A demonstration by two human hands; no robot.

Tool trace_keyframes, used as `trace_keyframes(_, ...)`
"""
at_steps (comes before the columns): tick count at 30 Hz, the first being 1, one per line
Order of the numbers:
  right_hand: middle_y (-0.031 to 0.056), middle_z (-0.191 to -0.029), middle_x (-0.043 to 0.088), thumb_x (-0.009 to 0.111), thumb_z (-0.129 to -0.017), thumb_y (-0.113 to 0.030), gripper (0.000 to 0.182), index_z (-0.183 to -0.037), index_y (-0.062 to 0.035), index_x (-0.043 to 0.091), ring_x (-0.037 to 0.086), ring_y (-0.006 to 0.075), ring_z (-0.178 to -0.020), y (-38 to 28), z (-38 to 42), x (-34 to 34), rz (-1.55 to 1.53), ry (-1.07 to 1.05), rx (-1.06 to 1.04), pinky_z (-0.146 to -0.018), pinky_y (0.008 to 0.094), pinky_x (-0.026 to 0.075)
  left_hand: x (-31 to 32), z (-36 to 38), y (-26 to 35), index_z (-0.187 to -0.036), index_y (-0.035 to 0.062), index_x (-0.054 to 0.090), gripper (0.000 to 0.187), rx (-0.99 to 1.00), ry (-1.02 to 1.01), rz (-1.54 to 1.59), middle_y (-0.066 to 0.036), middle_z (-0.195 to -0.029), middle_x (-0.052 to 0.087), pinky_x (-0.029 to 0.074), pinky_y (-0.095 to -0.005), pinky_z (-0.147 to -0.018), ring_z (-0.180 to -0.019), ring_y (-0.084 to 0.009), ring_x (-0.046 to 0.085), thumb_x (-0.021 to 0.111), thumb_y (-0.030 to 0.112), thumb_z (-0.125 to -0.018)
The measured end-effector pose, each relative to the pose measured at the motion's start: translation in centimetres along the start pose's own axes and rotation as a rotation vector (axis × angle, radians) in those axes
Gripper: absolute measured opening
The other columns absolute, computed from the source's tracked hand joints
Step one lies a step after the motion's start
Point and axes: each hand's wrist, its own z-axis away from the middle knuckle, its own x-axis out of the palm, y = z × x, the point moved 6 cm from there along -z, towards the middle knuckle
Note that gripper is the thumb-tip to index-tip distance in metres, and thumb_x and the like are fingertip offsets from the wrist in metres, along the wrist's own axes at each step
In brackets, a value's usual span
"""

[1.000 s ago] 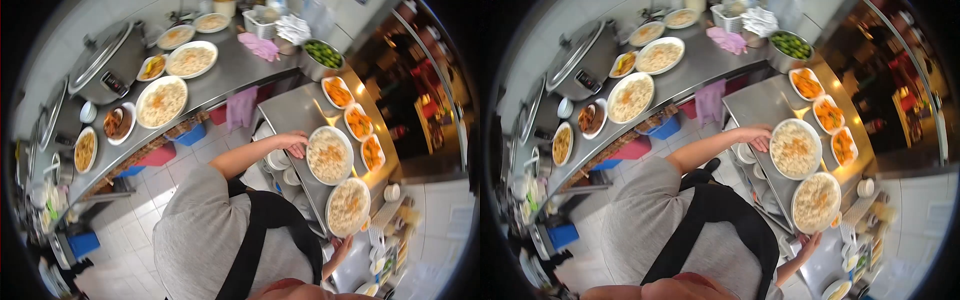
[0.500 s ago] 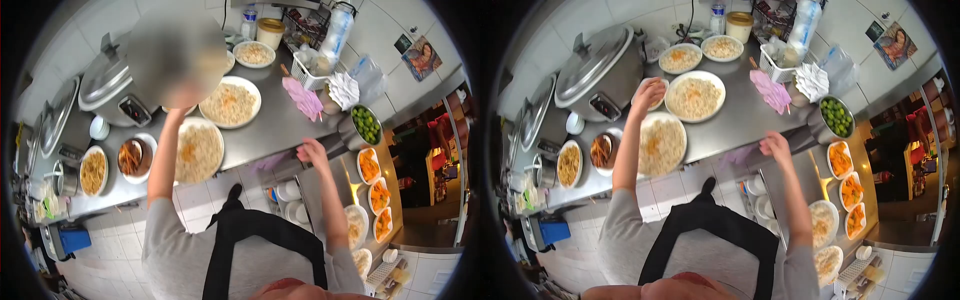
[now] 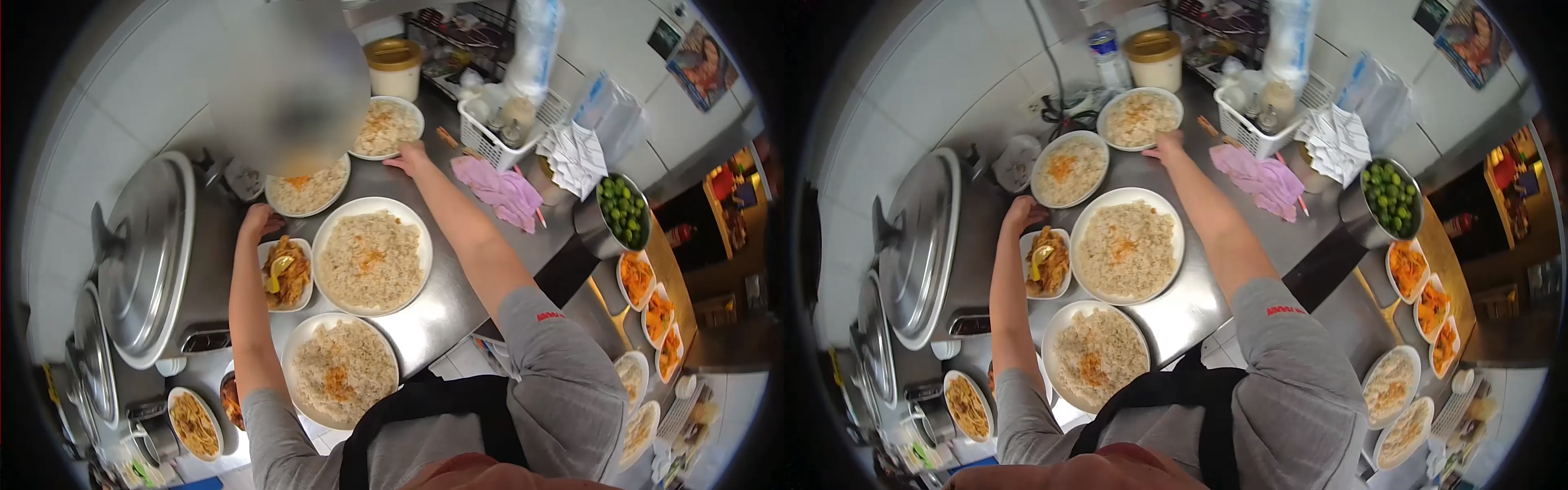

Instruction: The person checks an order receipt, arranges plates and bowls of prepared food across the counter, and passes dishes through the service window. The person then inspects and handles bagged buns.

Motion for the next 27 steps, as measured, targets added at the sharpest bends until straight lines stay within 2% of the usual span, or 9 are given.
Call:
trace_keyframes(3, 0.0243, -0.108, 0.045, 0.042, -0.076, -0.002, 0.046, -0.120, -0.0020, 0.026, 0.057, 0.0390, -0.078, -0.7, 0.4, -0.1, -0.157, -0.152, 0.082, -0.054, 0.0428, 0.055, 1.2, -1.3, -0.3, -0.100, -0.0026, 0.048, 0.029, 0.011, -0.167, 0.171, -0.016, -0.095, 0.056, 0.050, -0.0355, -0.069, -0.082, -0.0266, 0.057, 0.037, 0.011, -0.077)
trace_keyframes(4, 0.0230, -0.105, 0.047, 0.043, -0.076, -0.002, 0.044, -0.118, -0.0022, 0.030, 0.057, 0.0388, -0.079, -1.8, 3.6, -0.9, -0.259, -0.021, 0.027, -0.052, 0.0446, 0.054, 1.6, -2.5, -0.8, -0.105, -0.0028, 0.046, 0.031, 0.030, -0.238, 0.236, -0.016, -0.100, 0.055, 0.050, -0.0357, -0.072, -0.087, -0.0268, 0.056, 0.037, 0.010, -0.078)
trace_keyframes(6, 0.0194, -0.104, 0.048, 0.043, -0.075, 0.000, 0.044, -0.117, -0.0029, 0.032, 0.056, 0.0369, -0.084, -3.0, 8.6, -2.7, -0.285, -0.134, 0.008, -0.053, 0.0472, 0.053, 1.9, -3.2, -0.8, -0.111, -0.0020, 0.041, 0.034, -0.020, -0.224, 0.262, -0.015, -0.107, 0.051, 0.050, -0.0360, -0.074, -0.095, -0.0259, 0.053, 0.034, 0.008, -0.079)
trace_keyframes(8, 0.0179, -0.102, 0.050, 0.043, -0.074, 0.000, 0.043, -0.116, -0.0021, 0.035, 0.058, 0.0330, -0.080, -5.2, 16.1, -5.4, -0.224, -0.124, -0.030, -0.053, 0.0426, 0.054, 1.7, -4.9, -1.4, -0.112, -0.0011, 0.041, 0.038, -0.032, -0.233, 0.286, -0.014, -0.107, 0.052, 0.050, -0.0356, -0.074, -0.095, -0.0256, 0.053, 0.036, 0.006, -0.076)
trace_keyframes(11, 0.0145, -0.102, 0.052, 0.045, -0.076, -0.005, 0.040, -0.116, -0.0017, 0.037, 0.059, 0.0255, -0.082, -6.1, 26.9, -11.5, -0.208, -0.148, -0.152, -0.060, 0.0364, 0.054, 2.3, -3.4, 0.9, -0.110, -0.0089, 0.039, 0.038, -0.008, -0.146, 0.294, -0.018, -0.095, 0.055, 0.054, -0.0309, -0.061, -0.076, -0.0278, 0.059, 0.037, 0.004, -0.074)
trace_keyframes(15, 0.0132, -0.101, 0.054, 0.045, -0.079, -0.008, 0.034, -0.112, -0.0002, 0.041, 0.058, 0.0216, -0.085, -3.3, 39.5, -22.4, -0.120, 0.118, -0.193, -0.063, 0.0313, 0.053, 3.1, -3.6, 1.9, -0.104, -0.0100, 0.042, 0.033, -0.014, -0.146, 0.293, -0.019, -0.090, 0.056, 0.054, -0.0299, -0.052, -0.070, -0.0287, 0.059, 0.038, 0.005, -0.075)
trace_keyframes(20, 0.0156, -0.097, 0.054, 0.043, -0.075, -0.003, 0.035, -0.110, 0.0024, 0.039, 0.060, 0.0245, -0.079, 0.4, 50.1, -32.0, -0.093, 0.544, -0.216, -0.058, 0.0304, 0.054, 6.9, 2.0, 5.4, -0.100, -0.0094, 0.041, 0.029, 0.214, -0.113, 0.269, -0.019, -0.085, 0.056, 0.053, -0.0302, -0.049, -0.064, -0.0268, 0.060, 0.041, 0.002, -0.074)
trace_keyframes(24, 0.0168, -0.100, 0.052, 0.042, -0.077, -0.003, 0.036, -0.111, 0.0013, 0.034, 0.059, 0.0265, -0.081, 0.7, 52.2, -36.1, -0.093, 0.589, -0.296, -0.060, 0.0325, 0.054, 12.8, 9.0, 8.8, -0.103, -0.0080, 0.040, 0.031, 0.258, -0.186, 0.133, -0.017, -0.087, 0.055, 0.054, -0.0301, -0.052, -0.067, -0.0240, 0.060, 0.039, 0.001, -0.073)
trace_keyframes(27, 0.0184, -0.107, 0.048, 0.040, -0.079, -0.003, 0.037, -0.113, -0.0009, 0.029, 0.057, 0.0272, -0.086, 1.3, 52.2, -38.2, -0.207, 0.630, -0.315, -0.067, 0.0364, 0.052, 18.5, 11.4, 8.4, -0.103, -0.0051, 0.041, 0.033, 0.275, -0.396, 0.153, -0.017, -0.089, 0.055, 0.053, -0.0293, -0.051, -0.070, -0.0246, 0.060, 0.043, 0.004, -0.072)
